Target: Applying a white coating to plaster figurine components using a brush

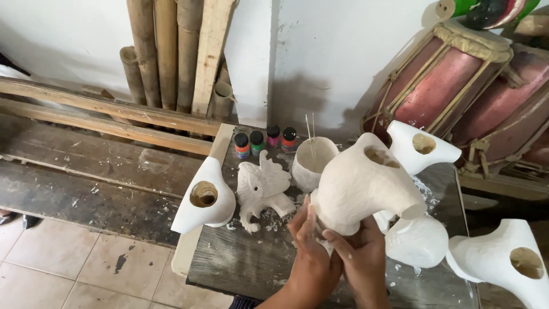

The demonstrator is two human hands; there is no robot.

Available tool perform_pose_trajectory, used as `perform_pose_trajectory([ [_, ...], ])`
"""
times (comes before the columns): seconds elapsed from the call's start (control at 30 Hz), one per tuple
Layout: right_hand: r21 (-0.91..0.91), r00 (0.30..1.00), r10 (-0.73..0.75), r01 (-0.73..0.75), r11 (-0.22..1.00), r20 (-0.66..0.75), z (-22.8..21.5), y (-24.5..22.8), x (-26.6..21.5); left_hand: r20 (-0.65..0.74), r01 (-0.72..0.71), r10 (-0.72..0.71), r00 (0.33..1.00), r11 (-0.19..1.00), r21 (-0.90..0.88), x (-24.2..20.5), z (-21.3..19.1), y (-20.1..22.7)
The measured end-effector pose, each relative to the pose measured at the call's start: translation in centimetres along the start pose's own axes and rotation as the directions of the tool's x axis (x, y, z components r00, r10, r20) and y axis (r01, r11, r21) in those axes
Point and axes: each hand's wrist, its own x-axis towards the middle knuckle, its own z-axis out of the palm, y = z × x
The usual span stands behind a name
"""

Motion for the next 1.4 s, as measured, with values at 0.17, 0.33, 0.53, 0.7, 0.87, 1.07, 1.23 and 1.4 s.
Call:
perform_pose_trajectory([
  [0.17,0.191,0.972,-0.115,0.075,0.979,0.207,-3.5,1.4,2.9,0.054,-0.031,0.035,0.998,0.997,-0.072,1.1,-2.1,2.5],
  [0.33,0.22,0.741,-0.41,0.347,0.912,0.532,-7.4,3.2,5.7,0.074,0.093,-0.076,0.994,0.957,-0.273,2.8,-4.4,4.0],
  [0.53,0.136,0.617,-0.372,0.394,0.909,0.694,-14.1,10.7,10.8,0.465,0.338,-0.177,0.868,0.896,-0.289,3.5,-5.7,2.8],
  [0.7,0.456,0.27,-0.373,-0.401,0.795,0.888,-23.7,20.7,14.0,0.444,0.312,-0.152,0.883,0.897,-0.313,3.2,-5.4,2.9],
  [0.87,0.19,0.71,-0.324,0.264,0.946,0.625,-12.5,8.5,7.0,0.326,0.282,-0.142,0.935,0.855,-0.435,1.3,-3.3,1.4],
  [1.07,0.382,0.747,-0.302,0.07,0.922,0.592,-9.7,2.5,4.8,0.135,0.181,-0.132,0.982,0.862,-0.474,2.4,-0.3,2.0],
  [1.23,0.215,0.848,-0.181,0.081,0.973,0.498,-9.9,-0.2,4.5,0.086,0.18,-0.161,0.983,0.932,-0.315,3.9,2.4,1.3],
  [1.4,-0.121,0.984,-0.178,0.179,0.976,0.021,-7.3,-2.0,4.8,0.164,0.199,-0.159,0.974,0.942,-0.27,4.2,4.7,1.4],
])
